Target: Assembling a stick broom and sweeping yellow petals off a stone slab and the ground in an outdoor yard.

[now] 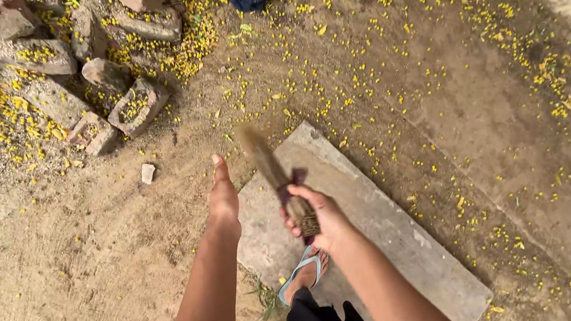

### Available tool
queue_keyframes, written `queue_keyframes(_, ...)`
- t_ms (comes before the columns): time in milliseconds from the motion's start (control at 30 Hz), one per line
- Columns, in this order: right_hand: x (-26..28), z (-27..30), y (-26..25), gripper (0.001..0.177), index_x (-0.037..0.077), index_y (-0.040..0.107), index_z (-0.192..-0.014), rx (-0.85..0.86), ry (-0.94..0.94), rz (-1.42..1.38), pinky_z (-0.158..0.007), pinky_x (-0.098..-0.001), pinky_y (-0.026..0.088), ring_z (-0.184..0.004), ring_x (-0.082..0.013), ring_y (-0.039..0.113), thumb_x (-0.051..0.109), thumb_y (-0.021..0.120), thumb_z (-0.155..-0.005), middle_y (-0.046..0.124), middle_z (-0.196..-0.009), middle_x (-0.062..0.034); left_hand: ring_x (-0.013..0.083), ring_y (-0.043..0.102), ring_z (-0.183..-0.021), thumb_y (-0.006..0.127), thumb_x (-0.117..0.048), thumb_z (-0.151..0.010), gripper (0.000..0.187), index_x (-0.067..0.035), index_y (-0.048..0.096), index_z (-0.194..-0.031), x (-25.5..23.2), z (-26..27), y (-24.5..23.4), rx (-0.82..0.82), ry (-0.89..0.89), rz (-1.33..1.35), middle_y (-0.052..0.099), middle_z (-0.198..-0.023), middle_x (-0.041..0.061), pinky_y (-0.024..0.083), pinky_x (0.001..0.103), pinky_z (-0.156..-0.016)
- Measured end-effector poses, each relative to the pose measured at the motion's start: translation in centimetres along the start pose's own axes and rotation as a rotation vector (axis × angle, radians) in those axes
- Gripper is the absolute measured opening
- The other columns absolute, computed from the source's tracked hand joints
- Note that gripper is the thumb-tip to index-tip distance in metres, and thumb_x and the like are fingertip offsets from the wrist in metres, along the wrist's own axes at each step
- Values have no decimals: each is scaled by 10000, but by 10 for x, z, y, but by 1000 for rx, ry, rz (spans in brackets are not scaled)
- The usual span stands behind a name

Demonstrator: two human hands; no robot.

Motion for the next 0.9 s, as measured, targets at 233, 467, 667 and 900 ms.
queue_keyframes(233, -36, -116, -23, 258, 66, 590, -949, 152, 325, 176, -401, -289, 476, -487, -184, 593, 306, 682, -924, 646, -702, -110, 336, 143, -1577, 184, -834, -821, 1045, -195, 141, -1647, -37, 15, 1, 11, 20, -16, 223, -1688, 146, 139, 632, -1238)
queue_keyframes(467, 21, -50, -31, 220, 67, 625, -886, -264, -31, 125, -383, -351, 476, -470, -226, 600, 280, 679, -897, 633, -655, -124, 342, 1, -1578, 209, -868, -860, 1071, -145, 110, -1644, -34, 11, 2, -34, -52, -37, 47, -1709, 167, 98, 619, -1252)
queue_keyframes(667, -11, -87, 25, 253, 71, 651, -927, 2, 98, 124, -383, -328, 471, -476, -205, 610, 319, 692, -900, 661, -673, -107, 263, -295, -1531, 180, -800, -891, 986, -185, -19, -1636, -63, -3, 12, -46, 39, -109, -122, -1721, 31, -105, 567, -1249)
queue_keyframes(900, 18, -143, -83, 214, 70, 637, -924, -263, -28, 152, -365, -346, 456, -465, -210, 592, 279, 675, -895, 632, -650, -109, 251, -288, -1538, 195, -814, -910, 1004, -151, 4, -1640, -83, -31, -9, -69, 108, -146, -60, -1728, 32, -79, 553, -1253)
Point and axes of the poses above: each hand's wrist, its own z-axis away from the middle knuckle, its own y-axis out of the palm, x = y × z, the point moved 6 cm from there along -z, towards the middle knuckle
